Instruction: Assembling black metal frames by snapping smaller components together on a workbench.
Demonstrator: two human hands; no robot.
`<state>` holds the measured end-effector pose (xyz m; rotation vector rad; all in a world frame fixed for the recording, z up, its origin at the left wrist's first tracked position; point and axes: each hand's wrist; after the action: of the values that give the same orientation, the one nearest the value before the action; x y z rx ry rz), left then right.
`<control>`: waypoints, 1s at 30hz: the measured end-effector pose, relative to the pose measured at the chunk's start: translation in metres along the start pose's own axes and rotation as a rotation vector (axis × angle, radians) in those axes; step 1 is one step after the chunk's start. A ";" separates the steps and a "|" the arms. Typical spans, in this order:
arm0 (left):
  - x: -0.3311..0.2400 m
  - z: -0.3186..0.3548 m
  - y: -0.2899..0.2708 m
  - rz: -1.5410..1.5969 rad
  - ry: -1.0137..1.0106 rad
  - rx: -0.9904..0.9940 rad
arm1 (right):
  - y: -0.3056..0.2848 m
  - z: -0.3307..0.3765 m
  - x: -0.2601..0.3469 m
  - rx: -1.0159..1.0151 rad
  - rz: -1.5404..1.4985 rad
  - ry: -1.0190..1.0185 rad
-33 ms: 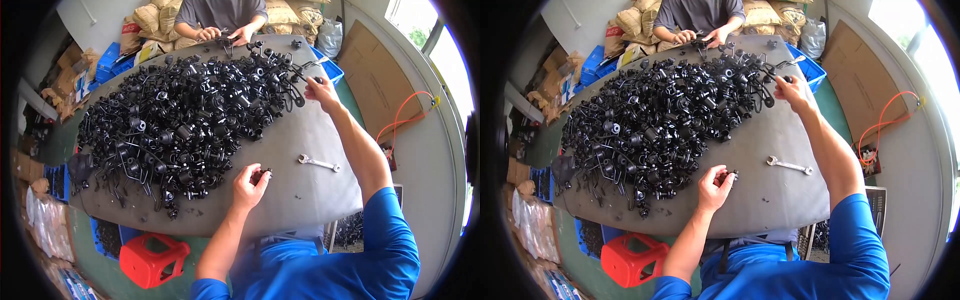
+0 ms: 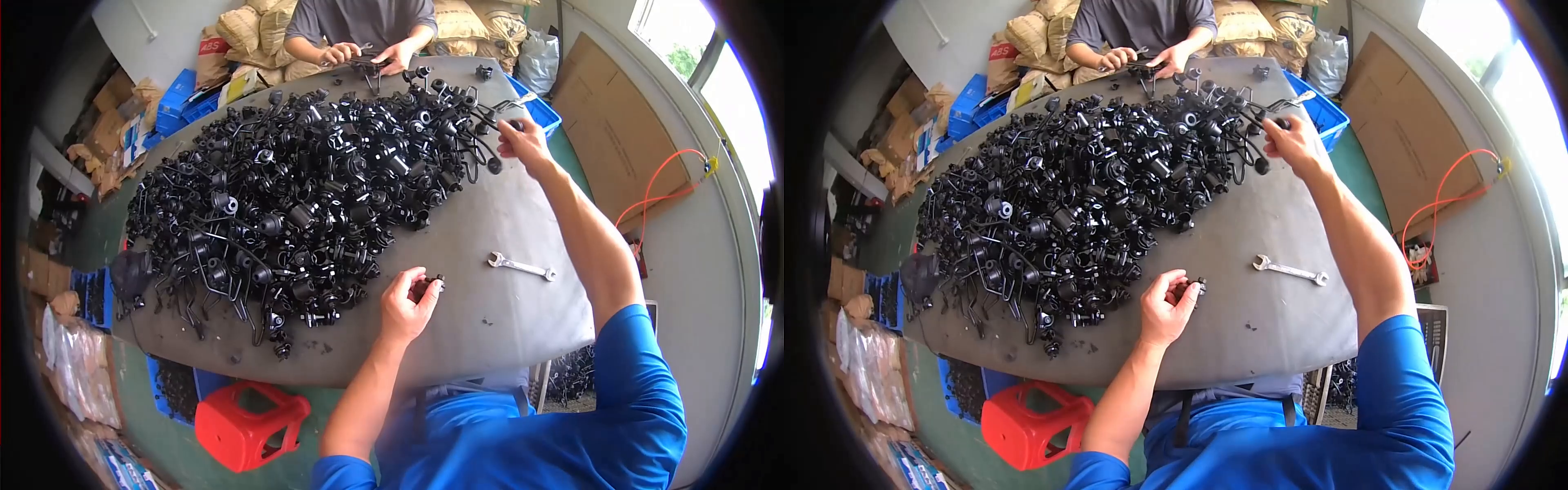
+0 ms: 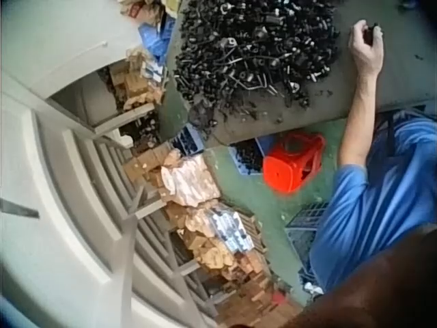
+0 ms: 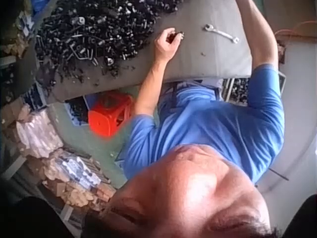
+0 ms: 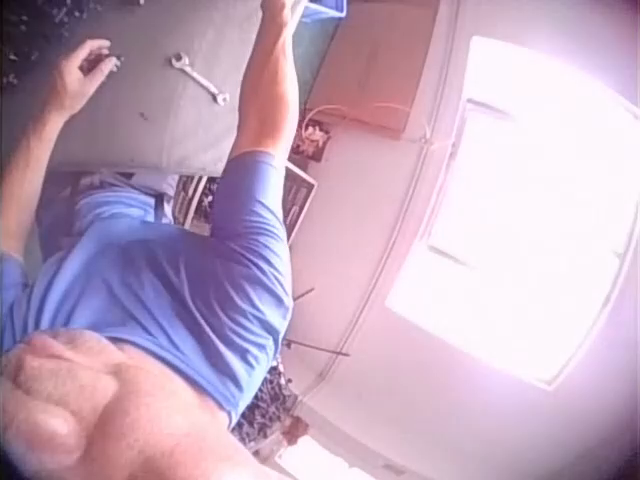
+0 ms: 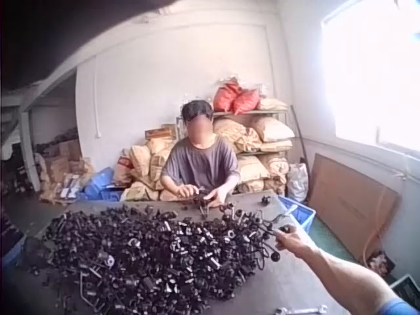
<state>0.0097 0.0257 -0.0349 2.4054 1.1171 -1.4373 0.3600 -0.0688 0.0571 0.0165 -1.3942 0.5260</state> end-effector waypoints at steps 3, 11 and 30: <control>0.003 0.003 -0.002 0.022 -0.011 -0.010 | 0.008 0.013 0.047 -0.014 0.196 -0.125; 0.006 0.004 -0.001 0.065 -0.026 -0.024 | 0.007 0.034 0.024 -0.054 0.137 -0.086; -0.003 -0.001 0.002 0.083 -0.057 -0.069 | -0.032 0.169 0.044 -0.033 -0.127 -0.215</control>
<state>0.0109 0.0234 -0.0323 2.3196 1.0245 -1.4088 0.2183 -0.1357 0.1403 0.1377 -1.5996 0.4035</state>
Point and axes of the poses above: each hand's wrist, its own z-axis away from the middle knuckle, its own y-axis out of the palm, x = y × z, and after that the axes turned 14 degrees about y, right-handed
